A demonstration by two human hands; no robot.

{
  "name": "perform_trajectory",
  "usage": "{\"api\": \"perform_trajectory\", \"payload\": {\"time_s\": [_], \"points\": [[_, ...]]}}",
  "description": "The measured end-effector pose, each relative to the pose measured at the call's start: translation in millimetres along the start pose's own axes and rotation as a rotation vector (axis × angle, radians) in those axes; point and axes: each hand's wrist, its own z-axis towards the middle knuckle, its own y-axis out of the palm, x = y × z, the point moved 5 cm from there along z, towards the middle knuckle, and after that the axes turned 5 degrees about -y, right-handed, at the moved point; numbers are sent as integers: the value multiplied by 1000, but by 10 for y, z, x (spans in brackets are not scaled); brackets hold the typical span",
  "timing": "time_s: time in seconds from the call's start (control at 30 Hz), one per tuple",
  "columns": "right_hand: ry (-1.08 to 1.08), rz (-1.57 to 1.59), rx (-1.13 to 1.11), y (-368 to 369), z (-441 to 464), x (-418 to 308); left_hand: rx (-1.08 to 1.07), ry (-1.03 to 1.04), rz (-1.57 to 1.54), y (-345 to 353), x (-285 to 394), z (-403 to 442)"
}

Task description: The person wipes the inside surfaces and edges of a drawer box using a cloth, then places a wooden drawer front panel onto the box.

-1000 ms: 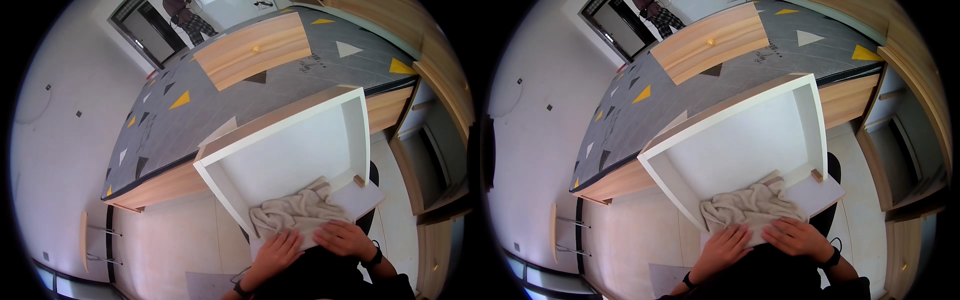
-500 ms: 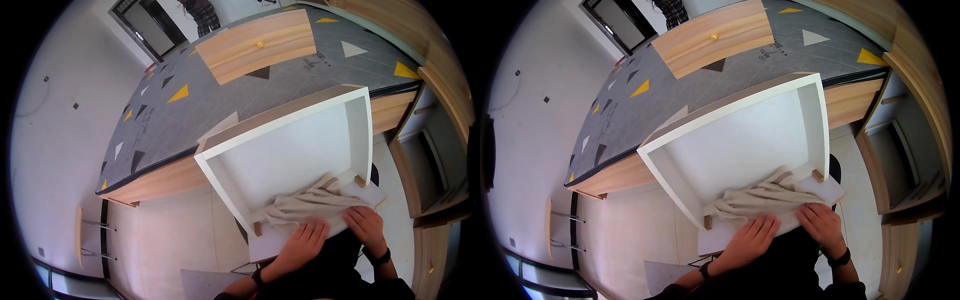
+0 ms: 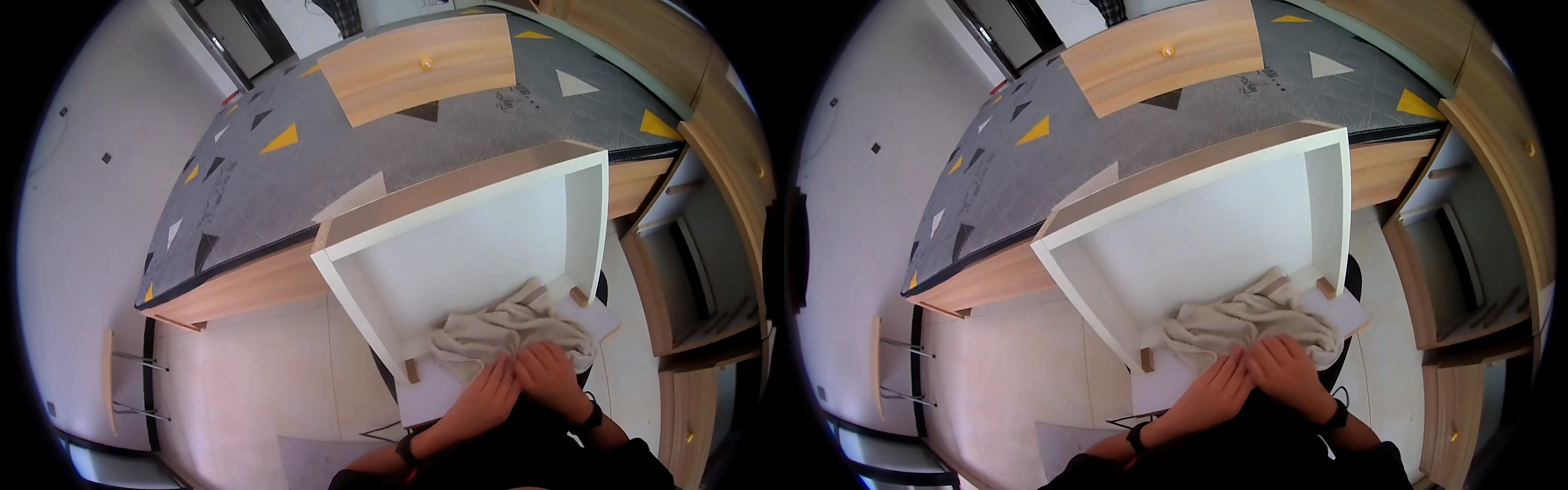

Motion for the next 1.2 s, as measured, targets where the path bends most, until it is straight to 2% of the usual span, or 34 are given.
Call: {"api": "perform_trajectory", "payload": {"time_s": [0.03, 0.1, 0.17, 0.23, 0.3, 0.33, 0.4, 0.57, 0.63, 0.93, 1.1, 1.2], "points": [[-5, -7, 4, 23, 41, -24, 2, 6, -15, -22, -31, -23], [41, 35, 175, -25, 106, -100, -20, 7, -16, -137, -107, -81], [41, 56, 176, -38, 248, -231, -54, 10, -20, -286, -189, -189], [40, 75, 177, -84, 348, -291, -77, -70, -160, -411, -316, -282], [-148, 86, 203, -158, 449, -382, -97, -59, -145, -554, -400, -363], [-141, 91, 206, -172, 477, -399, -121, -49, -140, -612, -420, -410], [-258, 135, 142, -166, 492, -479, -130, -45, -151, -705, -452, -476], [-222, 285, 77, -107, 344, -405, -126, -56, -138, -605, -383, -502], [-203, 345, 30, -88, 246, -348, -57, -96, -140, -563, -322, -465], [-58, 273, 39, -208, -123, 62, -73, -128, -219, -279, -165, -156], [19, 282, -79, -249, -383, 390, -99, -129, -238, -68, -93, -68], [59, 181, -51, -249, -573, 629, -121, -112, -237, -33, -68, -19]]}}
